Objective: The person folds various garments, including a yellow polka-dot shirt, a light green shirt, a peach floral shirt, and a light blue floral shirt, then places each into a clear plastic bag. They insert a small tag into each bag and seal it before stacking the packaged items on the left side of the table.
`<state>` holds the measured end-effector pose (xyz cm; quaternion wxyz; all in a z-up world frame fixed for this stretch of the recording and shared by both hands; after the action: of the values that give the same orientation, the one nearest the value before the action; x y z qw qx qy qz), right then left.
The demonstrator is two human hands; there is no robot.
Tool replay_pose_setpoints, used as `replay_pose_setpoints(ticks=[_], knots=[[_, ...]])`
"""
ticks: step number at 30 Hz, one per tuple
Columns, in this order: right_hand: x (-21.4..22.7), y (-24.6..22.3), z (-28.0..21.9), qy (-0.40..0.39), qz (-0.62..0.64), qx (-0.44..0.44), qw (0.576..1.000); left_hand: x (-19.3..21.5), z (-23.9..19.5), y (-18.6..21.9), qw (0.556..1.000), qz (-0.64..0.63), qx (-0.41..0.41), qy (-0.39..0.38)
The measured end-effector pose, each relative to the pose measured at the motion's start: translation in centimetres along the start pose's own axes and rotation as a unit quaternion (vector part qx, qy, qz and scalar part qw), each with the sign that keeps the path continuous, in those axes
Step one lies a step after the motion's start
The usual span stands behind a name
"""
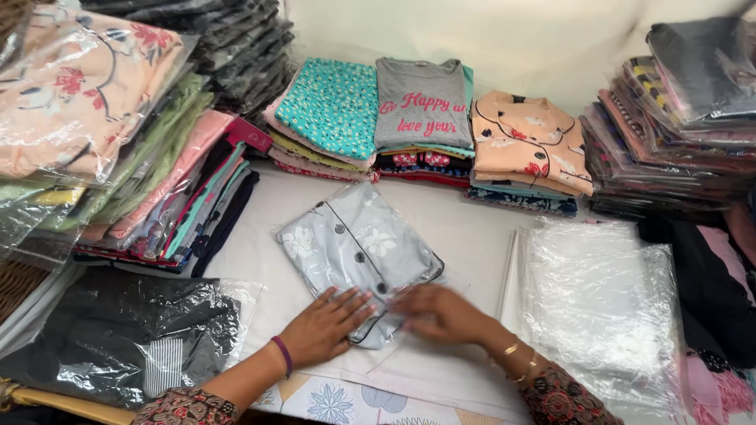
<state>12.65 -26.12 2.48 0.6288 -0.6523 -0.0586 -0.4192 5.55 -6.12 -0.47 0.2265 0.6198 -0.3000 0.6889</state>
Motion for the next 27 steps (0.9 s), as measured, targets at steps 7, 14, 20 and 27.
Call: replay_pose_setpoints(ticks=[7, 14, 20, 27], knots=[[11.9, 9.6, -6.1, 0.365, 0.089, -0.140, 0.916, 7.5, 3.7, -4.0, 0.966, -0.141, 0.052, 0.209], [9.8, 8.5, -4.7, 0.289, 0.238, -0.053, 0.926, 18.1, 5.9, -10.4, 0.843, -0.480, 0.167, 0.176], [12.3, 5.5, -1.6, 0.375, 0.476, -0.039, 0.794, 9.2, 7.2, -14.4, 0.618, -0.733, 0.191, 0.211], [7.6, 16.1, -0.3, 0.347, 0.435, -0.308, 0.772, -9.5, 7.7, -16.0, 0.557, -0.683, 0.464, 0.092]])
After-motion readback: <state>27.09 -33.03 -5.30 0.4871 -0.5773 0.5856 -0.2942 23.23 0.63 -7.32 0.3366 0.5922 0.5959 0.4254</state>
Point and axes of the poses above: each hand's wrist, its own z-axis towards the middle knuckle, its own x-axis out of the back of the hand, y = z × x, the point moved 7 cm from there along z, towards the middle knuckle, and after that the axes turned 12 degrees about z, right-handed, at the moved point
